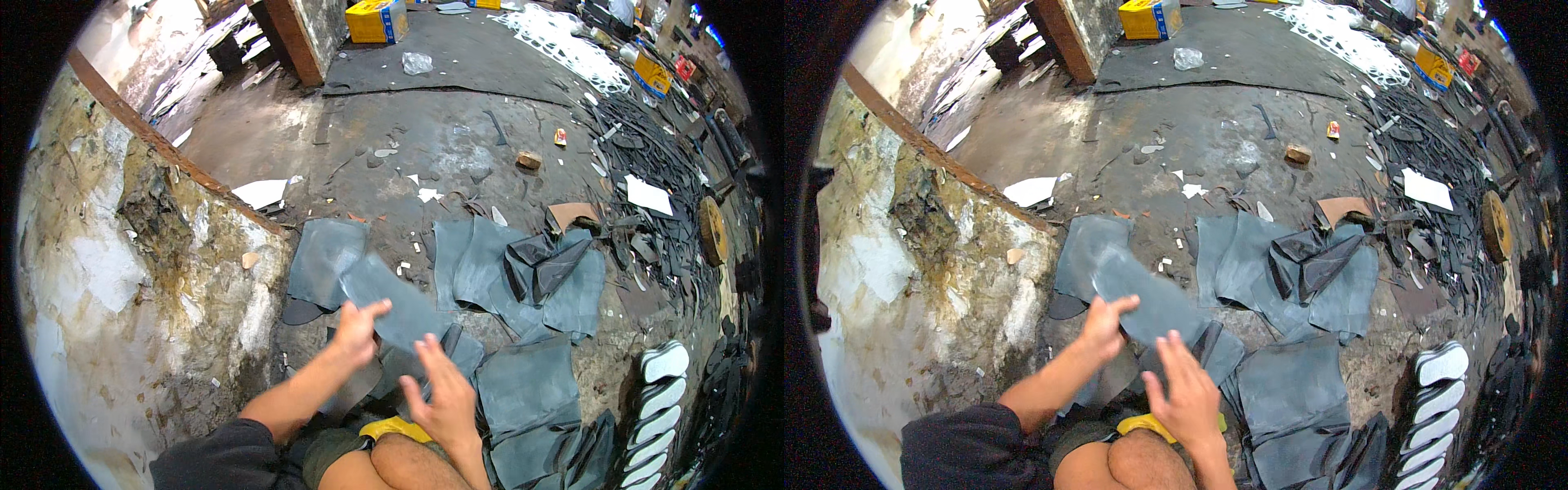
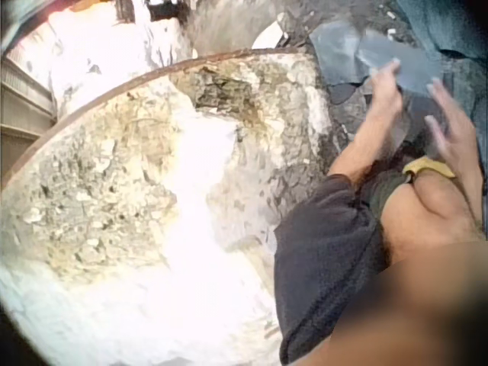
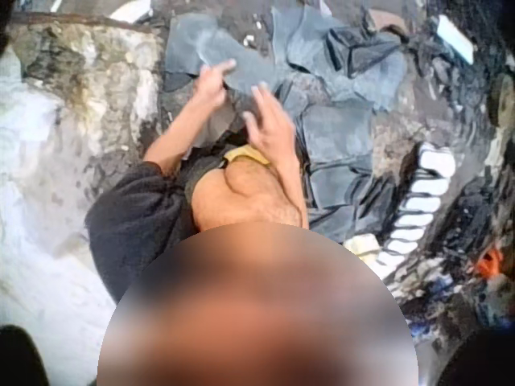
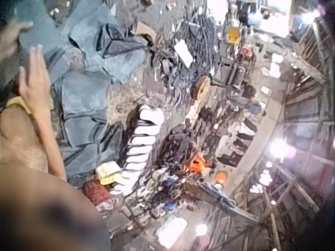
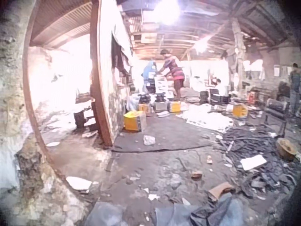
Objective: The person sits on the floor and repeatedly picks up, unfolds, and inspects dark grey rubber pieces. They handle the pieces one at a time, turning them over and placing them back into a pile. The task involves sorting or inspecting the rubber pieces without using any tools.
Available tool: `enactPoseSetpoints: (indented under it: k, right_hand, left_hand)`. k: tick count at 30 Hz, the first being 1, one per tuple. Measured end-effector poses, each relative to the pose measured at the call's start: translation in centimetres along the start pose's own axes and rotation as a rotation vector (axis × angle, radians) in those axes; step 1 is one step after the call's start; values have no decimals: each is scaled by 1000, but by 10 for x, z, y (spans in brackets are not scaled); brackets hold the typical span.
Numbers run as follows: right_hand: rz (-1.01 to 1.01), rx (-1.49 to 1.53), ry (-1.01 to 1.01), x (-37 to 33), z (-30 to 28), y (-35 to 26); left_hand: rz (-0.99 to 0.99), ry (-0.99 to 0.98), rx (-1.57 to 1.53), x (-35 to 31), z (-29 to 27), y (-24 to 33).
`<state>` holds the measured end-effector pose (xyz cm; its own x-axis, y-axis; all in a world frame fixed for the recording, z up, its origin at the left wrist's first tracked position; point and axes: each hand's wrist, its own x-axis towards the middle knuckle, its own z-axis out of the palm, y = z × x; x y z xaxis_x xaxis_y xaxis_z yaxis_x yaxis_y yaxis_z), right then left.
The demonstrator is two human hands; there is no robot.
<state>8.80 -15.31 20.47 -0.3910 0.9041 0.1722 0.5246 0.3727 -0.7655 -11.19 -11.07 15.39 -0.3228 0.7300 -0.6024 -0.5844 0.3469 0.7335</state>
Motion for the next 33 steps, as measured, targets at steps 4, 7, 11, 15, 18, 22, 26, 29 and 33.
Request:
enactPoseSetpoints:
  k: [4, 7, 11, 15, 18, 22, 26, 29, 33]
  right_hand:
    - [367, 127, 223, -27, -21, 29]
    - [528, 229, 344, -46, -35, 50]
    - [681, 284, 437, -63, -39, 80]
    - [708, 203, 426, -79, -34, 105]
    - [707, 134, 390, -87, -36, 123]
    - [589, -31, 432, -63, -56, 180]
    - [607, -314, 359, -4, -78, 265]
    - [940, -888, 556, 32, -98, 318]
    - [1386, -624, 418, 31, -124, 352]
  left_hand:
    - [130, -38, -172, 73, -35, 72]
    - [197, -20, -225, 95, -75, 98]
    - [255, 4, -282, 133, -152, 54]
    - [62, 627, -293, 178, -214, -29]
    - [243, 850, -245, 177, -217, -50]
    - [763, 753, 531, 146, -117, -67]
    - [545, -110, 624, 129, 57, -112]
    - [620, -508, 790, 123, 172, -155]
    - [728, -793, 876, 125, 255, -207]
